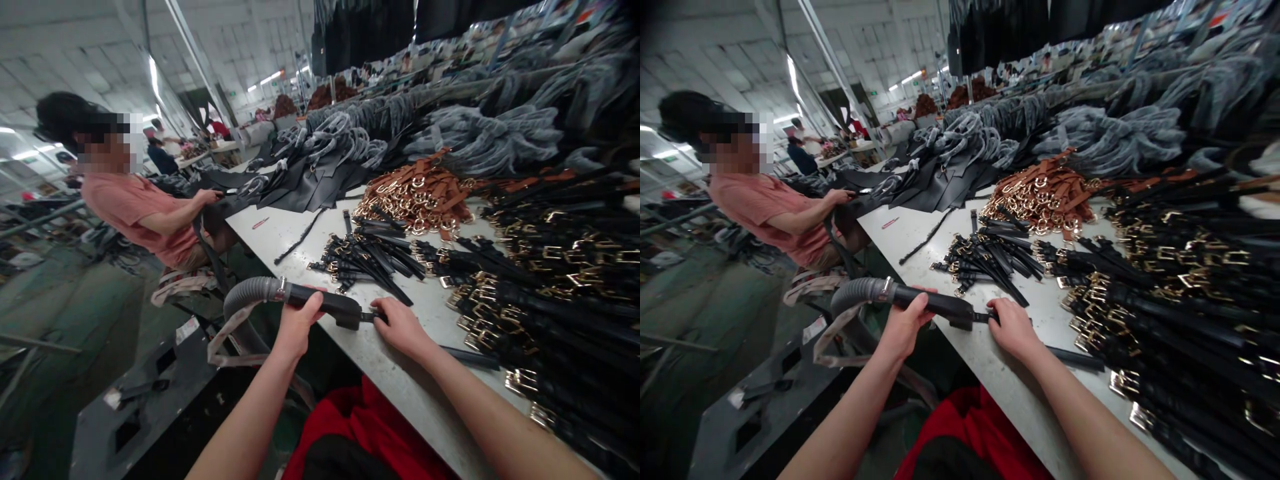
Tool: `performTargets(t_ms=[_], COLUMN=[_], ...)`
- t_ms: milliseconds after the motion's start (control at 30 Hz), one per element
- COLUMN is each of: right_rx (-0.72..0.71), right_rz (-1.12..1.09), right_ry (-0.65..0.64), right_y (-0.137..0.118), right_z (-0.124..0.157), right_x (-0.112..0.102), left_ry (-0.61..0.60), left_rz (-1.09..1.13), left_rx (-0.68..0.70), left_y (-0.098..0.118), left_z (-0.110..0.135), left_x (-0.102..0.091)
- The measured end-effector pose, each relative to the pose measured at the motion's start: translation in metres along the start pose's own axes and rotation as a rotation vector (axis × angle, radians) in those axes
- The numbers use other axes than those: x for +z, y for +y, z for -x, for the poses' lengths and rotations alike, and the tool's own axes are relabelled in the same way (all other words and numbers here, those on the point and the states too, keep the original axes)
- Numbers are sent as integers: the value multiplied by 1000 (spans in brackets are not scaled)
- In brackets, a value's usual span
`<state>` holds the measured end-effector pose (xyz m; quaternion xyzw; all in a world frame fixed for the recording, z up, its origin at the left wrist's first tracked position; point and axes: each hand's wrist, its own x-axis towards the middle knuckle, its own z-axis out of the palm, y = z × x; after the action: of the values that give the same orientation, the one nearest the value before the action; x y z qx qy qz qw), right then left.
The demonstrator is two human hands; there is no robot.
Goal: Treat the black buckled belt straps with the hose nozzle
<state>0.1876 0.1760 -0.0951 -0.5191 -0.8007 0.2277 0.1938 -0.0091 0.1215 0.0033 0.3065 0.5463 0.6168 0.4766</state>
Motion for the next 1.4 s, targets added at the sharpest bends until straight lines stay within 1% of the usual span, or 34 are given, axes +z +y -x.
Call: performTargets(t_ms=[133,300,367,533,600,700,767,867,1000,1067,1167,1233,1300,1400], right_rx=[-46,-51,-59,-60,-51,-50,-54,-67,-188,-212,-193,-159,-115,-68], right_rz=[26,28,30,45,56,72,95,189,346,323,195,120,77,72], right_ry=[-22,-30,-37,-60,-66,-69,-72,-90,-63,-50,-45,-50,-59,-58], right_y=[1,5,6,8,8,5,1,-9,-20,-19,-8,0,5,6], right_z=[0,-1,-1,-1,-1,-2,-4,-4,8,18,28,30,28,25], right_x=[-1,1,2,2,2,1,-1,-8,-13,-12,-7,-5,-3,-3], left_ry=[52,83,95,108,122,157,168,153,118,109,116,131,135,127], left_rz=[98,200,234,309,331,351,355,348,346,349,335,313,274,225], left_rx=[-20,-53,-55,-82,-98,-94,-79,-61,-30,-25,-31,-41,-51,-38], left_y=[-10,-17,-19,-28,-26,-18,-11,-4,2,4,4,-1,-10,-22], left_z=[3,3,3,0,-2,3,11,27,43,46,45,43,41,41], left_x=[-15,-32,-35,-33,-39,-55,-64,-68,-67,-67,-61,-49,-30,-5])
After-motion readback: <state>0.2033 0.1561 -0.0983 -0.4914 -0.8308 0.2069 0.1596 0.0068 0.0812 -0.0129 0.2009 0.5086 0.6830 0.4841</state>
